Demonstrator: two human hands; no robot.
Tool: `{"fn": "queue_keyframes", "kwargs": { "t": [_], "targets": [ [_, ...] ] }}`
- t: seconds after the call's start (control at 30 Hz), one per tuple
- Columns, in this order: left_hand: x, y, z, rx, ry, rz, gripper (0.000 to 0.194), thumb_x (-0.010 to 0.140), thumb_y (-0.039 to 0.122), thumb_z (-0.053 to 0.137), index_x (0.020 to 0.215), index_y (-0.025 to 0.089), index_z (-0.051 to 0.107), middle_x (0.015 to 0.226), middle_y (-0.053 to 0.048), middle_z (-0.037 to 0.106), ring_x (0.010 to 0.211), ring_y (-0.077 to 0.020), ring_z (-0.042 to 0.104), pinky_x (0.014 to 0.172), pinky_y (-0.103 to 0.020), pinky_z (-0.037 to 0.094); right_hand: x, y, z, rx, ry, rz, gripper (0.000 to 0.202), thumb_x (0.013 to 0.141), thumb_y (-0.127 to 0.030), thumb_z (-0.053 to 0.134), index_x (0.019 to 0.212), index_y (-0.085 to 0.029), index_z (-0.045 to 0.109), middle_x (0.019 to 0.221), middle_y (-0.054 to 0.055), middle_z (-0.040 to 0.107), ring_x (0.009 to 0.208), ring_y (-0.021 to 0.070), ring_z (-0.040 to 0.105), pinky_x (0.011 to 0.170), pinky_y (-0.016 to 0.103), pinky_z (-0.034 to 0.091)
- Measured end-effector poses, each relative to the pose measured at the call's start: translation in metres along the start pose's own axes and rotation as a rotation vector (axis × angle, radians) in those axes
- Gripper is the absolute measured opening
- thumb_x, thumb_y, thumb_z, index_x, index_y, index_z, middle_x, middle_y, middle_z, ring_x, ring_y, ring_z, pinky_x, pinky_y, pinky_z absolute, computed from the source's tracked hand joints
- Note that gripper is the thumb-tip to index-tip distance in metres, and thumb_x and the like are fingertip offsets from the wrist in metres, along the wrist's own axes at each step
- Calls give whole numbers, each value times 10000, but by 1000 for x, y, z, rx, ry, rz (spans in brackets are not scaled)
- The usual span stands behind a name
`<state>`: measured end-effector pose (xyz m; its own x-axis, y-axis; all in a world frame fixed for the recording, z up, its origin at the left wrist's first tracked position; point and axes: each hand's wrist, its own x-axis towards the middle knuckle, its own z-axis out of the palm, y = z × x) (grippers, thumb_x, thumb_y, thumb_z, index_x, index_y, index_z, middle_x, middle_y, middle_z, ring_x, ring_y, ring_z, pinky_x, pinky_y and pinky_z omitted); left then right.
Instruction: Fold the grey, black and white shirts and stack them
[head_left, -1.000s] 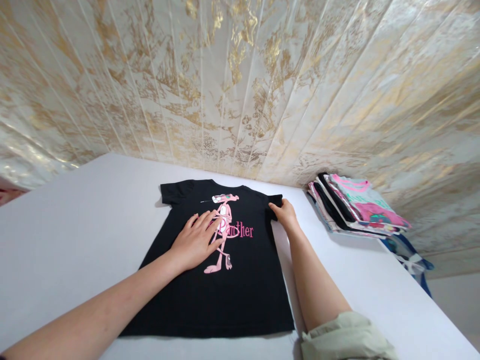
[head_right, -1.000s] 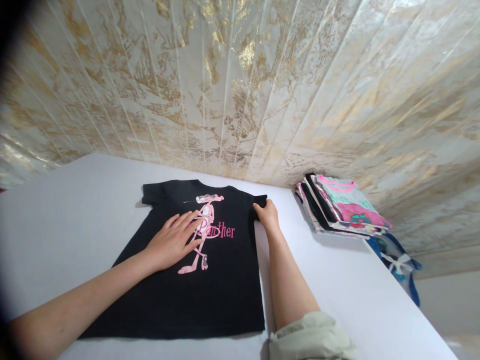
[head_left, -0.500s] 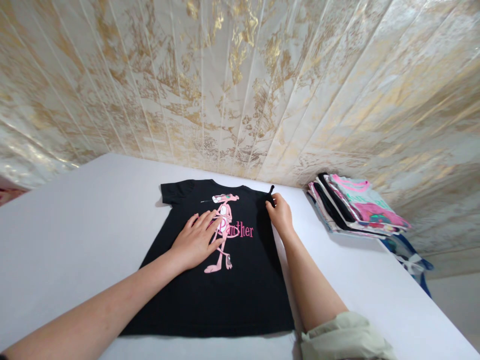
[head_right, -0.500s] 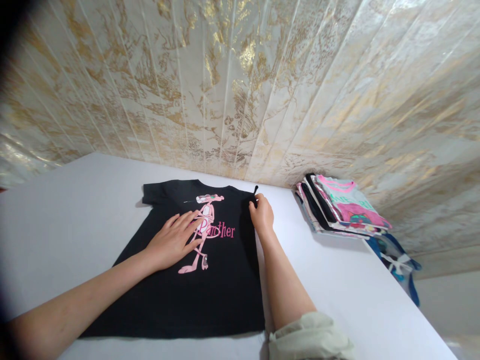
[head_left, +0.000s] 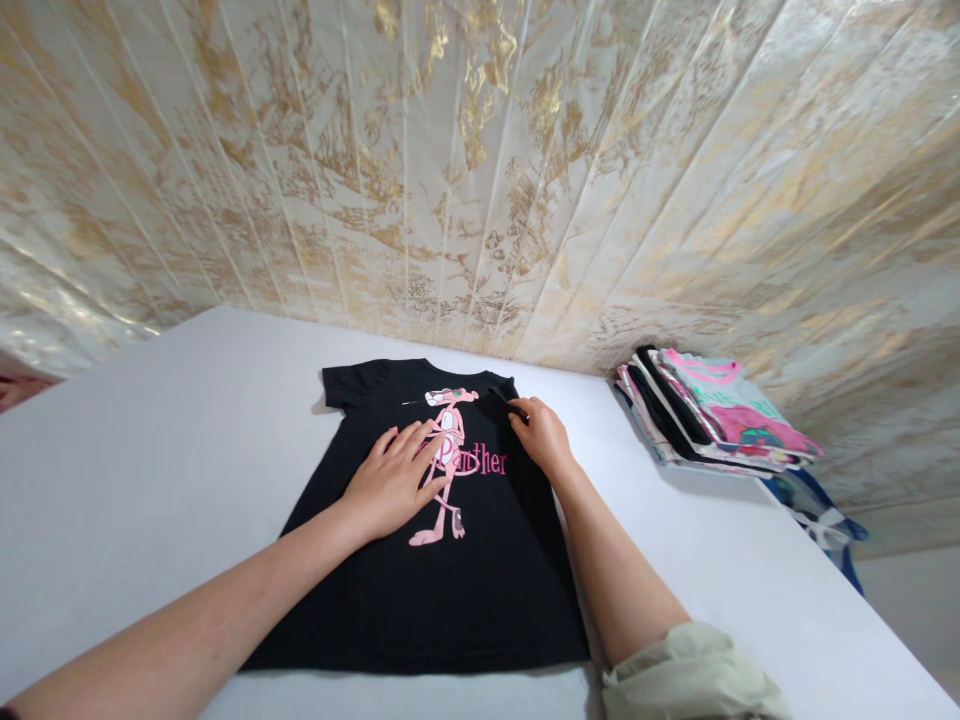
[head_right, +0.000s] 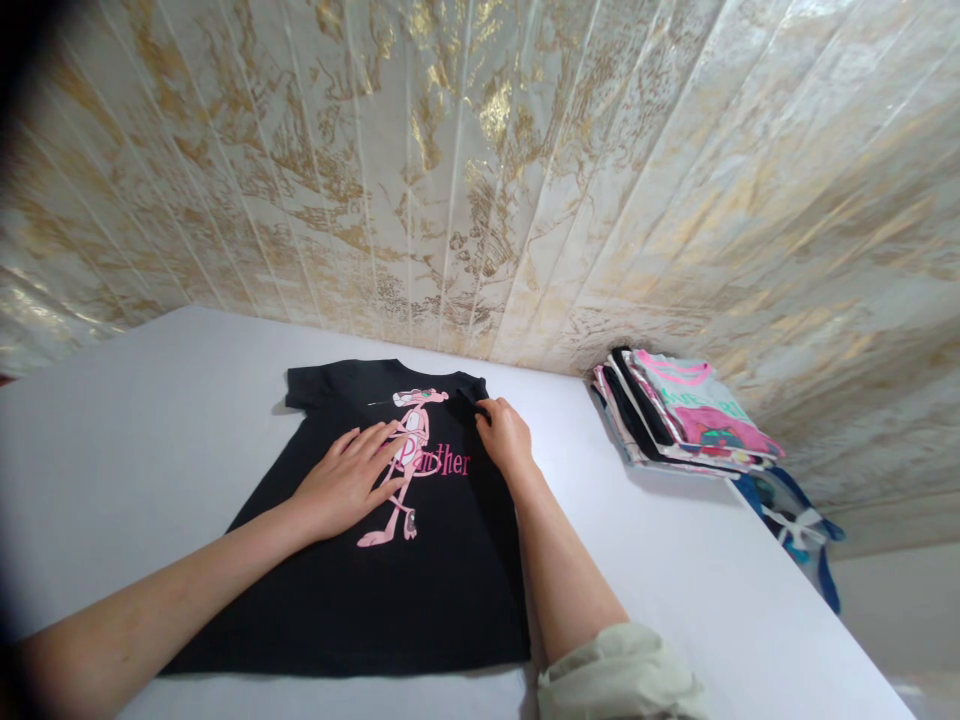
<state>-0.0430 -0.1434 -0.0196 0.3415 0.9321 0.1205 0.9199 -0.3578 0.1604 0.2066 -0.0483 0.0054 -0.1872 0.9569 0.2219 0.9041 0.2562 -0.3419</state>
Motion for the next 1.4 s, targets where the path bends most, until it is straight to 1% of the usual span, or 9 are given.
{"fn": "queue_keyframes", "kwargs": {
  "t": [0.13,0.23,0.37,0.43,0.7,0.83,1.0,1.2,1.4],
  "targets": [
    [0,0,1,-1,16,3,613,946,572,342,1462,245,388,1565,-82,309,1437,-275,275,1166,-466,168,0,-1,0,41,-30,-18,237,902,-301,524,1053,-261,703,952,38,644,886,179,614,780,265,442],
    [0,0,1,0,14,2,617,945,574,346,1464,242,387,1567,-82,306,1439,-274,272,1168,-464,166,1,0,1,91,6,-9,284,942,-381,469,997,-250,715,914,35,627,839,164,611,774,262,443],
    [0,-1,1,-6,-3,2,621,948,573,336,1468,236,381,1566,-86,306,1441,-274,266,1164,-474,176,2,4,7,115,132,-33,294,949,-307,432,1043,-228,699,986,54,623,904,174,598,836,278,450],
    [0,-2,2,-13,9,4,618,946,577,340,1464,243,388,1564,-81,310,1441,-274,266,1164,-477,178,2,7,10,110,146,-45,286,931,-251,440,1059,-221,694,1015,61,627,946,181,589,873,288,449],
    [0,-4,4,-18,28,17,622,942,597,319,1456,256,401,1557,-76,328,1436,-273,279,1163,-481,181,-2,7,10,46,69,4,315,902,-202,464,1139,-232,669,1070,60,616,924,177,614,844,281,473],
    [0,-4,2,-5,31,13,607,942,577,342,1449,250,411,1553,-78,336,1434,-268,287,1161,-474,191,-10,-3,10,-80,4,-22,349,895,-246,520,1225,-213,628,1134,103,603,1022,231,602,878,316,471],
    [-4,1,0,24,13,2,609,947,554,345,1453,223,411,1560,-100,310,1437,-276,281,1159,-481,193,-26,-12,9,-174,19,-31,370,908,-253,509,1264,-211,597,1178,124,601,1055,267,578,915,380,468],
    [-28,10,-1,28,6,29,610,938,572,360,1472,279,376,1563,-77,310,1434,-283,284,1153,-483,203,-65,-17,-1,-154,8,-81,381,884,-221,520,1256,-188,598,1296,141,551,1117,277,562,933,398,476],
    [-74,26,-8,-51,-32,162,635,920,586,413,1495,345,292,1565,-55,316,1414,-292,316,1143,-522,225,-103,-12,4,-169,38,-100,471,905,-279,509,1368,-193,506,1417,114,494,1304,278,436,1066,435,374]
  ]
}}
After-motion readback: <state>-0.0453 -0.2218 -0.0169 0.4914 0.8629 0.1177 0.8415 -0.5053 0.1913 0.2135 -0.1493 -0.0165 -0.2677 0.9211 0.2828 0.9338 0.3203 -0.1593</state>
